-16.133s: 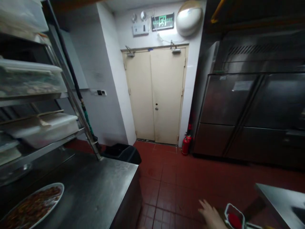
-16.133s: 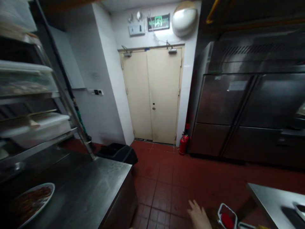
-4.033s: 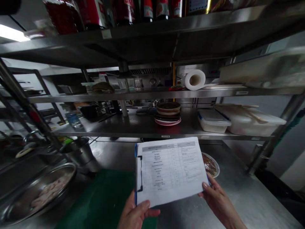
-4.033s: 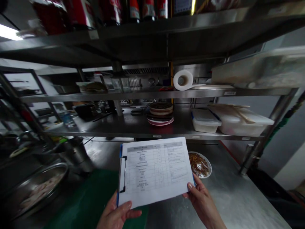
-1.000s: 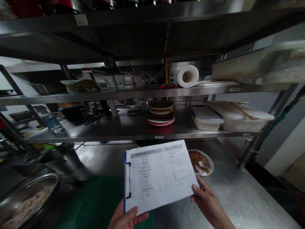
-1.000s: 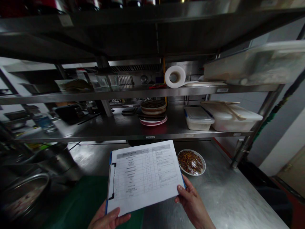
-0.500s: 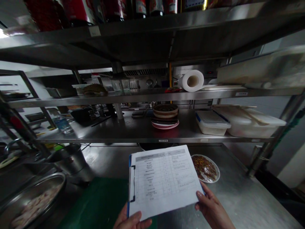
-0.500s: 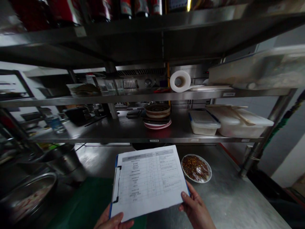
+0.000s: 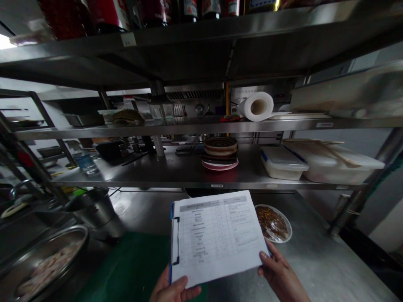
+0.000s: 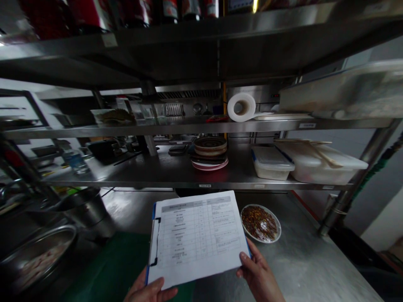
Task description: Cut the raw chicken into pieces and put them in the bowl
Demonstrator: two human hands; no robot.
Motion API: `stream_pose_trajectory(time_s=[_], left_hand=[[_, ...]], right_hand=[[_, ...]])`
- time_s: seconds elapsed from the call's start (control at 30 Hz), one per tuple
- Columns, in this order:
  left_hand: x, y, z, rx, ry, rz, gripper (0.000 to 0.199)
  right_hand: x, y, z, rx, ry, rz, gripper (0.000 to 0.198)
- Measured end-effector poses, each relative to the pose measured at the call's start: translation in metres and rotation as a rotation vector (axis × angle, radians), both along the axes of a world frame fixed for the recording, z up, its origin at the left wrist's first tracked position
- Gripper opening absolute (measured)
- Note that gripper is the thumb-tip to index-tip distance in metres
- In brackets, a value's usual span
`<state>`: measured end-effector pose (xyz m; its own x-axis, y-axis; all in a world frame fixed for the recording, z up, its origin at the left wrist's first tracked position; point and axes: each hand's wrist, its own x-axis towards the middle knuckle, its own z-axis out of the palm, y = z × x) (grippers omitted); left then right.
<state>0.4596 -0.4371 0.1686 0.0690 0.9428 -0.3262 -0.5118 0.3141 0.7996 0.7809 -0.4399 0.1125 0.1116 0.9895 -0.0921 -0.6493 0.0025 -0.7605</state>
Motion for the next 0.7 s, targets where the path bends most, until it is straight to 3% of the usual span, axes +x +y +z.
stream_pose_trajectory(time_s=[0.7], left_hand=[[0.011, 0.000, 0.012, 0.023, 0.025, -0.040, 0.084]], right_hand=[[0.004, -0.001, 0.004, -0.024, -0.004, -0.025, 0.069]])
